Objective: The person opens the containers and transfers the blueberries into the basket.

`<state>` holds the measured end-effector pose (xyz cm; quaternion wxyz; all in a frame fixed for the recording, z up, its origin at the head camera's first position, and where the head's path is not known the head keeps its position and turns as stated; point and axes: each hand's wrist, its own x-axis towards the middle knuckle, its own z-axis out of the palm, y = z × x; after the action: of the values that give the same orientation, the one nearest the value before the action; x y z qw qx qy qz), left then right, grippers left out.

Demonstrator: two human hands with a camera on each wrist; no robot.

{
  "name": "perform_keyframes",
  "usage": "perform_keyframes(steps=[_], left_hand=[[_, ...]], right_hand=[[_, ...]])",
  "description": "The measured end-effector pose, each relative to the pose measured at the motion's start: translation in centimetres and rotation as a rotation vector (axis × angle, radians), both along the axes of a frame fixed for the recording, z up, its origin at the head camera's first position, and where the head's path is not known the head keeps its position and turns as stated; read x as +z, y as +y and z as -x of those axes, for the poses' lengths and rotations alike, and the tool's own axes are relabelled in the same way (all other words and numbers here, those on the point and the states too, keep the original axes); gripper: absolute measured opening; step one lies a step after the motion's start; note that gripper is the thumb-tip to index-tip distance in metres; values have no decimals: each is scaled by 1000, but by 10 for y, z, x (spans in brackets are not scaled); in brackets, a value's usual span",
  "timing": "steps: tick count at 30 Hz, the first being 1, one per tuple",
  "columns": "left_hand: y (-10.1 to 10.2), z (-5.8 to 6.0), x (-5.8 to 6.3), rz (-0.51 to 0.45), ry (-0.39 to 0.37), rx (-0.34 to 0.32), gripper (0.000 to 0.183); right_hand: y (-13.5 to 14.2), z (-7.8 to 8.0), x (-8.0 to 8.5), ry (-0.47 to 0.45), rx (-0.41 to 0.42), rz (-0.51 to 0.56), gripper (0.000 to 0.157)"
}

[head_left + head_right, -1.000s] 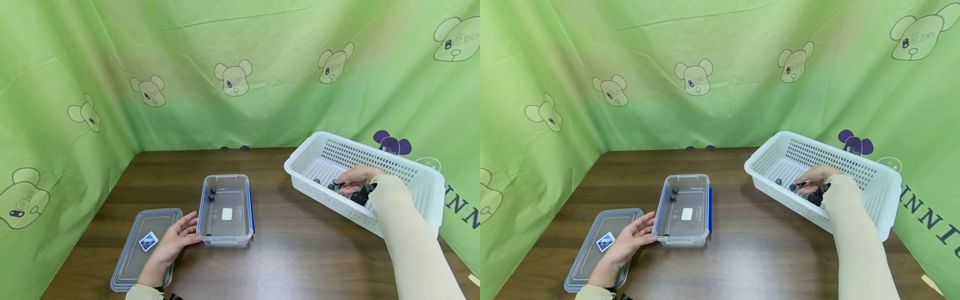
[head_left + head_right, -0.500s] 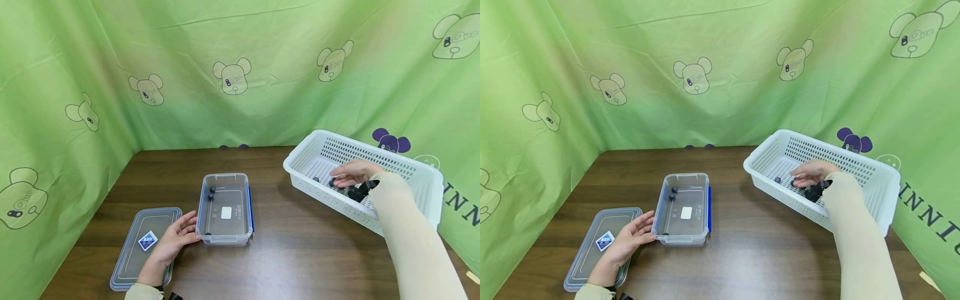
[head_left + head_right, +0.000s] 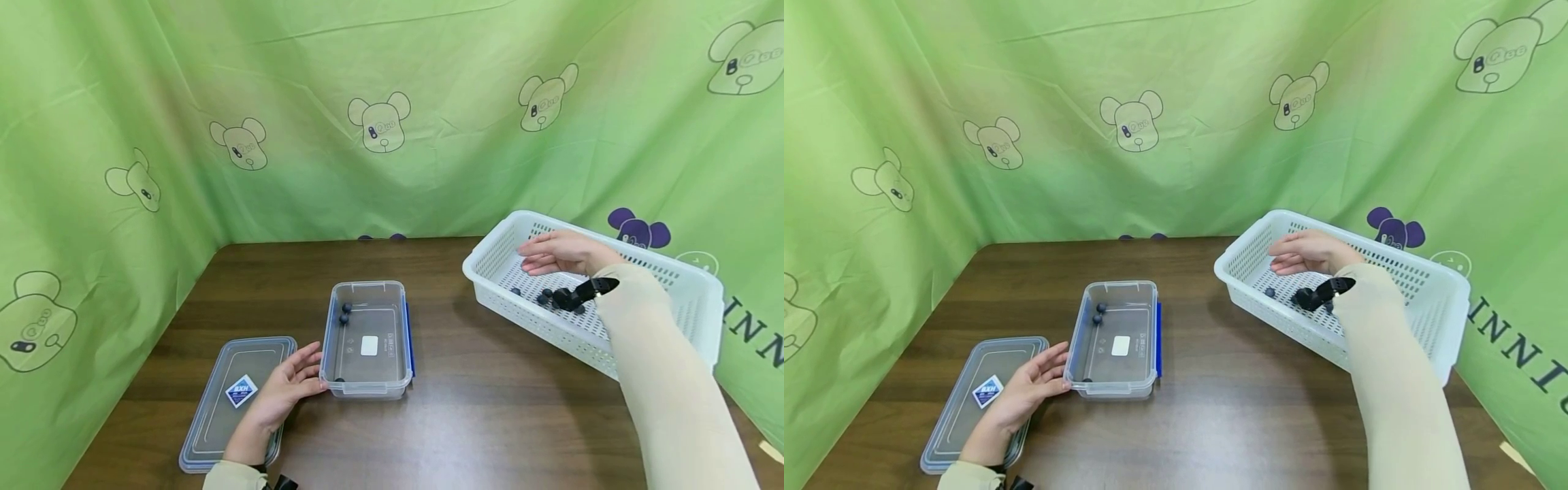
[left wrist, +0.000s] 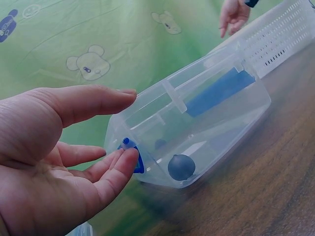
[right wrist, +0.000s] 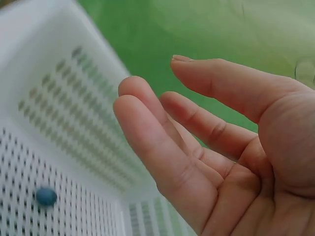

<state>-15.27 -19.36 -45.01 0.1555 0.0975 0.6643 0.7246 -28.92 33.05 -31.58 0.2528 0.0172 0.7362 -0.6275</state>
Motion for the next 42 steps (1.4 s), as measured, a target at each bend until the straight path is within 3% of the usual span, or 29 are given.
perform_keyframes(steps=[7,13,19,24,33,38,42], left_hand=[[0,0,1,2,-1,2,79],[0,0,0,4,2,-1,79],[0,-1,1,4,9,15,79],[1,-1,1,5,8,18,79],[3,-2,2,23,8,23,79],[3,-2,3,36,1,45,78],[2,-2,3,18,17,26,79]], right_hand=[[-39,7,10,50,83,39,16],[-81,12,9,75,138,44,13],[-135,12,-5,104,247,8,29],[-178,4,-22,58,332,6,36],[-236,-6,-49,-48,486,-23,33],[-264,-9,-53,-80,568,-73,19],[-282,-12,-59,-148,660,-144,9]])
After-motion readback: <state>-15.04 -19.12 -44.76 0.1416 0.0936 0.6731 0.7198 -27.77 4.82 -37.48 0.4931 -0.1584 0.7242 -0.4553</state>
